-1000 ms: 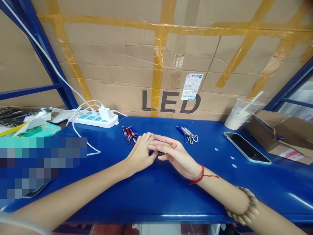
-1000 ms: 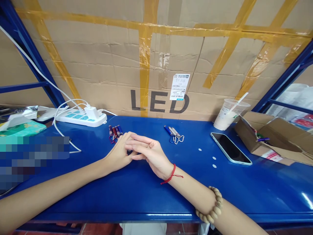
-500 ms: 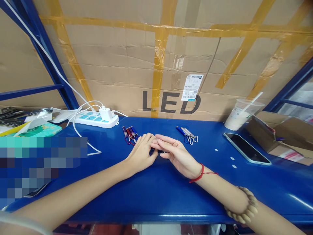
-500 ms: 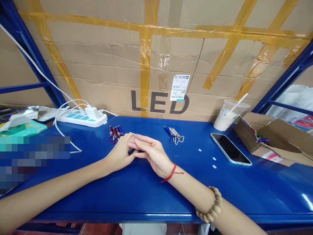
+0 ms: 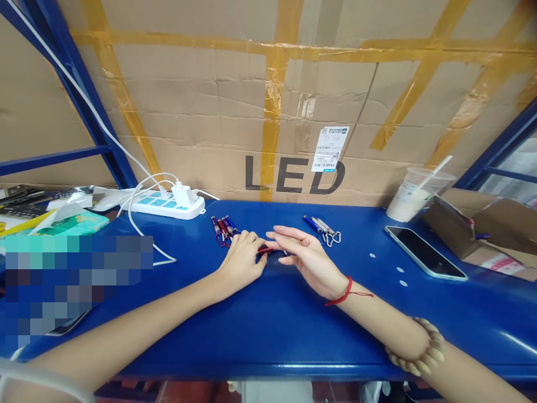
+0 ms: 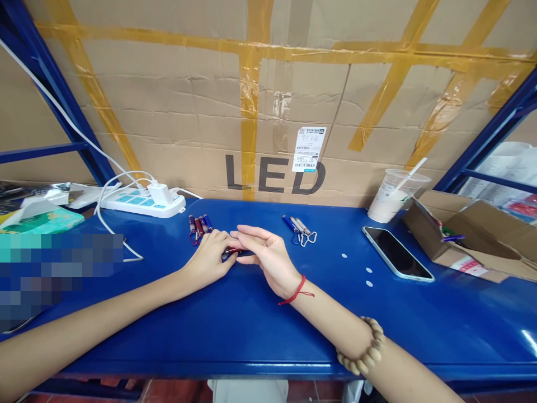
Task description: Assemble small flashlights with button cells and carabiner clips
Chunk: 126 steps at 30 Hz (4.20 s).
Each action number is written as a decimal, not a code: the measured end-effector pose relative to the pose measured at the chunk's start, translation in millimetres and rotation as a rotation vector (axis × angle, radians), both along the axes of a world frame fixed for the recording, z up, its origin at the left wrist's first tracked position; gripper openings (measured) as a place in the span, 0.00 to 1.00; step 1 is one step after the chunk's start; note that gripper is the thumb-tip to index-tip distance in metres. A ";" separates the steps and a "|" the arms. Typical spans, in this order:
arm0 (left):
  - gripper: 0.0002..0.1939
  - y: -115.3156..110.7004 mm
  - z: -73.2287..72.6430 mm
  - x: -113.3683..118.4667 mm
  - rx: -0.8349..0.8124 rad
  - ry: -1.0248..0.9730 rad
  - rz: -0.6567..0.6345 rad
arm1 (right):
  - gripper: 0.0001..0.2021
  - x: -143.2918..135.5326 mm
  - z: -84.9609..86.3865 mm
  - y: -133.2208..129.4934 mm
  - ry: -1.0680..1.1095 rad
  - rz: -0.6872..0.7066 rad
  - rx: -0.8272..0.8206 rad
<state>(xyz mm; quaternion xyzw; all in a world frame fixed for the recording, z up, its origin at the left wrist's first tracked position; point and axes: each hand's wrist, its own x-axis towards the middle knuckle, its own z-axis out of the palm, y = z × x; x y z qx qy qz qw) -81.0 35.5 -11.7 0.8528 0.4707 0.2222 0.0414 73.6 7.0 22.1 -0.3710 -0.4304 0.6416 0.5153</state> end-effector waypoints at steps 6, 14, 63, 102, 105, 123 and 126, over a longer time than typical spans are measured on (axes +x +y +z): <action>0.11 0.9 1.7 1.0 -0.019 -0.067 -0.032 | 0.13 3.8 -7.5 9.6 -0.066 -0.052 -0.021; 0.12 -2.7 6.3 0.4 -0.018 -0.254 -0.008 | 0.09 2.0 -9.1 14.4 -0.182 -0.041 -0.062; 0.07 0.8 11.1 0.6 -0.421 -0.928 -0.039 | 0.10 3.0 -10.6 8.2 -1.338 -0.030 0.634; 0.08 2.8 9.2 0.7 -0.471 -0.835 -0.022 | 0.11 2.3 -8.7 4.2 -1.567 0.208 0.808; 0.08 2.1 9.3 0.6 -0.466 -0.836 -0.026 | 0.11 2.1 -7.3 4.2 -1.558 0.206 0.796; 0.05 0.2 8.9 -1.9 -0.396 -0.792 -0.044 | 0.12 -1.2 -18.1 5.8 -1.135 0.021 0.673; 0.06 0.4 8.2 -2.0 -0.387 -0.797 -0.043 | 0.12 -1.6 -18.1 4.7 -1.124 0.016 0.683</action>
